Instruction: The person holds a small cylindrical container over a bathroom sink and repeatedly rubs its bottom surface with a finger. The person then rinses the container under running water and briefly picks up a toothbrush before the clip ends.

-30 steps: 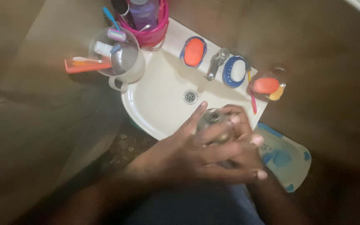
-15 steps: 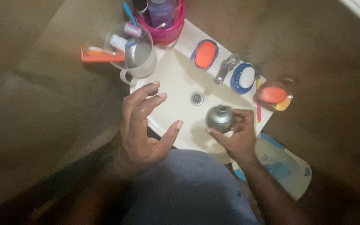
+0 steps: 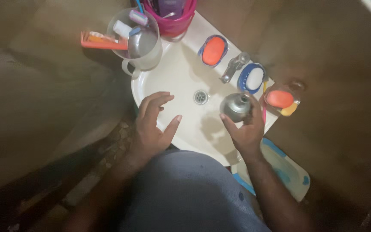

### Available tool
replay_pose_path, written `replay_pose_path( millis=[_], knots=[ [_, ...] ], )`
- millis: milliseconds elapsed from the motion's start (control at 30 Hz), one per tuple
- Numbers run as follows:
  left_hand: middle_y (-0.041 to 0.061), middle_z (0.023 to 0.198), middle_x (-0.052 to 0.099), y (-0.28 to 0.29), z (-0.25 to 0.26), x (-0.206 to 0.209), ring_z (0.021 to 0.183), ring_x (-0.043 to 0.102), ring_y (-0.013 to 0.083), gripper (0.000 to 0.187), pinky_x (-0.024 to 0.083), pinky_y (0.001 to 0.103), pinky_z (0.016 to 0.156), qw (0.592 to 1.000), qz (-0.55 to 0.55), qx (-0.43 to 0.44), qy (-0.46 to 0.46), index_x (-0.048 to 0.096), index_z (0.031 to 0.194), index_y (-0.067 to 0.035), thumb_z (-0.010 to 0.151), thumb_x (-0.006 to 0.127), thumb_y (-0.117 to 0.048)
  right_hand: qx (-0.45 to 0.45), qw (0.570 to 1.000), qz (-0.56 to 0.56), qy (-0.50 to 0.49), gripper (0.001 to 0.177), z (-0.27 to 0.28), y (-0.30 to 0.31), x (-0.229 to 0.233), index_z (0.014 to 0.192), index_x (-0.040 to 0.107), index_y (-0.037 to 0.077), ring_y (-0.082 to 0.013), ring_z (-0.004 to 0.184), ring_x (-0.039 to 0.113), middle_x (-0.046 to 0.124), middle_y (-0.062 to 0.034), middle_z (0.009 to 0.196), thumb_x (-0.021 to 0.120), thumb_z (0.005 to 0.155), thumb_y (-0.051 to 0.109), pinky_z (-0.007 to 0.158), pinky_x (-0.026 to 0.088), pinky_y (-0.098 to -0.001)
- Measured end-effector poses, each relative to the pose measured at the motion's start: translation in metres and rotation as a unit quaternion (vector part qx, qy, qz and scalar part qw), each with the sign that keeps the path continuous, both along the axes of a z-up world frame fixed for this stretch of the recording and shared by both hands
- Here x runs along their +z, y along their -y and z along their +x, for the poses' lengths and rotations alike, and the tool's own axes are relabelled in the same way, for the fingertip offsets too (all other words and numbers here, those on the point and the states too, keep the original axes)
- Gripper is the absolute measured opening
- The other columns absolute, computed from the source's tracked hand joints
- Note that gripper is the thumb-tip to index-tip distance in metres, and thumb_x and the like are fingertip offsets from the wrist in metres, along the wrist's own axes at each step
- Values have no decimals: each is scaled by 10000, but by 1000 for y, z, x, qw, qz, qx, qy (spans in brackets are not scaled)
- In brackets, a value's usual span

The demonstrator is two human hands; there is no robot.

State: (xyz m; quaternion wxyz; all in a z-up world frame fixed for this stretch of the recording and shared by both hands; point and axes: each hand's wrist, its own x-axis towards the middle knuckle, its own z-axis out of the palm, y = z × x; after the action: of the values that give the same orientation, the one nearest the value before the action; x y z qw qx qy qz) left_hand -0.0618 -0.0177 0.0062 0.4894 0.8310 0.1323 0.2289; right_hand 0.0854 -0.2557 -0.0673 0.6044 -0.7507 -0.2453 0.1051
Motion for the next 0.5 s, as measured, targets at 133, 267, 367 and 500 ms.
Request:
replay_pose_path(
  millis=[133,267,367,500],
  knots=[
    [167,1338,583,10,2,-28,1229,591,287,483,548,409,960,999,-18,7,-40,550,1345,-47,911,753,-106,30,989,-138,42,743,11,0,-15,1425,429,16,-239,1181,678,637,-159,1300,873,839,128,1013,571,-379],
    [153,1236,607,6,8,-64,1159,615,272,428,531,420,980,992,5,-25,-124,556,1327,-48,950,725,-162,27,987,-149,46,757,11,-1,-25,1387,439,11,-257,1202,657,605,-168,1300,911,811,147,1029,563,-404],
    [133,1226,623,8,9,-89,1116,633,260,399,528,403,966,984,-16,-22,-177,575,1295,-67,939,705,-193,-30,997,-21,64,784,11,0,-24,1391,381,20,-242,1224,650,548,-156,1345,899,827,188,1024,593,-391],
    [141,1225,632,-4,20,-110,1158,618,289,374,499,422,986,977,33,-58,-203,587,1291,-71,953,678,-203,27,932,-360,-39,713,9,-14,-19,1290,533,68,-247,1088,694,676,-136,1195,962,753,258,954,568,-386]
  ],
)
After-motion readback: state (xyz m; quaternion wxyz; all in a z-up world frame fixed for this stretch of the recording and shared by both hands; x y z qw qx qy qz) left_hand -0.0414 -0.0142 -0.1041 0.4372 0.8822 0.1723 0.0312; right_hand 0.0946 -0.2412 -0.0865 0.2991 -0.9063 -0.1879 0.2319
